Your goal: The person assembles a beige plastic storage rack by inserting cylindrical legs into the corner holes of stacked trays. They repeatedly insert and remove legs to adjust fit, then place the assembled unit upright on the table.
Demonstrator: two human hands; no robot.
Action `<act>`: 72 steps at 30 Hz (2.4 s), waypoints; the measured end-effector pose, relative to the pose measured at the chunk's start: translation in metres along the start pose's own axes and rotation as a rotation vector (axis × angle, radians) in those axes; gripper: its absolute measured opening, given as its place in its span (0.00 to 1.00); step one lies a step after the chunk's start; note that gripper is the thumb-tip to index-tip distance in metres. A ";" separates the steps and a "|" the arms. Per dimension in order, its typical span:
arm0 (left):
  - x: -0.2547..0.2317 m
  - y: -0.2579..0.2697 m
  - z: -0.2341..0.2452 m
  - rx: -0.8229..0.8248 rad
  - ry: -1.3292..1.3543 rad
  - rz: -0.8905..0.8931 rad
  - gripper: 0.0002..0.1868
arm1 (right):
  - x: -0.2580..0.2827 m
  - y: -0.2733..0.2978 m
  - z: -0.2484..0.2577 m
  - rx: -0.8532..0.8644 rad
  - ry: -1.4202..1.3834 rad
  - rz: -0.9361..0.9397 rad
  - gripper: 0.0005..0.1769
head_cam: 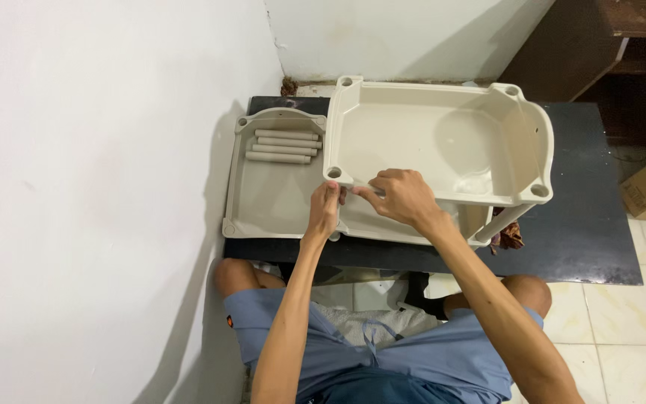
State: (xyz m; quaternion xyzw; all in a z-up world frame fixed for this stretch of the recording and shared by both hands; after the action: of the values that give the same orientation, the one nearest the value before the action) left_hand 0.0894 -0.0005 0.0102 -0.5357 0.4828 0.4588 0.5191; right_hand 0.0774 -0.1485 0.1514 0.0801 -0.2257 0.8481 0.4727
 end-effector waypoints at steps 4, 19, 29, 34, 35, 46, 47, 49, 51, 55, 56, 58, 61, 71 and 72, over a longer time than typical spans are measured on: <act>0.001 -0.005 -0.004 0.018 0.027 -0.048 0.44 | 0.001 -0.002 0.003 0.008 0.012 0.015 0.28; 0.011 -0.017 -0.010 0.123 0.253 -0.072 0.42 | 0.005 -0.006 0.011 -0.001 0.014 0.013 0.28; 0.009 -0.023 -0.009 0.192 0.243 -0.041 0.42 | 0.006 -0.010 0.012 -0.032 0.040 0.043 0.28; 0.011 -0.026 -0.008 0.230 0.281 -0.012 0.41 | 0.005 -0.011 0.011 -0.016 0.046 0.027 0.28; 0.011 -0.027 -0.007 0.229 0.271 -0.018 0.41 | 0.006 -0.011 0.012 -0.028 0.049 0.037 0.28; 0.014 -0.035 -0.008 0.177 0.250 0.053 0.42 | 0.005 -0.019 0.024 -0.069 0.068 0.053 0.26; 0.011 -0.033 -0.008 0.177 0.266 0.062 0.42 | 0.006 -0.018 0.024 -0.072 0.073 0.059 0.26; 0.000 -0.029 -0.009 0.181 0.209 0.060 0.42 | 0.005 -0.019 0.023 -0.052 0.076 0.046 0.26; -0.017 -0.024 -0.007 0.140 0.172 0.054 0.41 | -0.001 -0.018 0.022 -0.009 0.074 0.006 0.27; -0.044 -0.017 -0.005 -0.030 0.177 0.052 0.39 | -0.001 -0.022 0.034 -0.078 0.047 0.033 0.26; -0.045 -0.015 -0.005 -0.077 0.189 0.060 0.38 | -0.001 -0.024 0.036 -0.080 0.052 0.028 0.26; -0.038 -0.012 -0.007 -0.157 0.083 0.080 0.39 | 0.001 -0.022 0.038 -0.078 0.051 0.020 0.26; -0.024 -0.010 -0.010 -0.215 0.082 0.114 0.40 | 0.004 -0.023 0.045 -0.086 0.050 0.039 0.24; -0.011 -0.029 -0.005 -0.023 0.212 0.166 0.40 | 0.014 -0.031 0.047 -0.068 0.076 0.086 0.23; -0.010 -0.030 -0.005 -0.018 0.203 0.173 0.41 | 0.015 -0.030 0.048 -0.078 0.086 0.088 0.23</act>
State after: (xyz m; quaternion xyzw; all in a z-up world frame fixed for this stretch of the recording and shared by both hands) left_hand 0.1185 -0.0049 0.0237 -0.5404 0.5731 0.4494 0.4213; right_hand 0.0904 -0.1451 0.2085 0.0153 -0.2415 0.8611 0.4471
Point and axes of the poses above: each hand's wrist, its own y-axis away from the middle knuckle, its own z-axis out of the back of the hand, x = y × z, the point moved 9 cm from there along -y, towards the middle knuckle, and after that the axes turned 3 degrees about y, right-handed, at the moved point
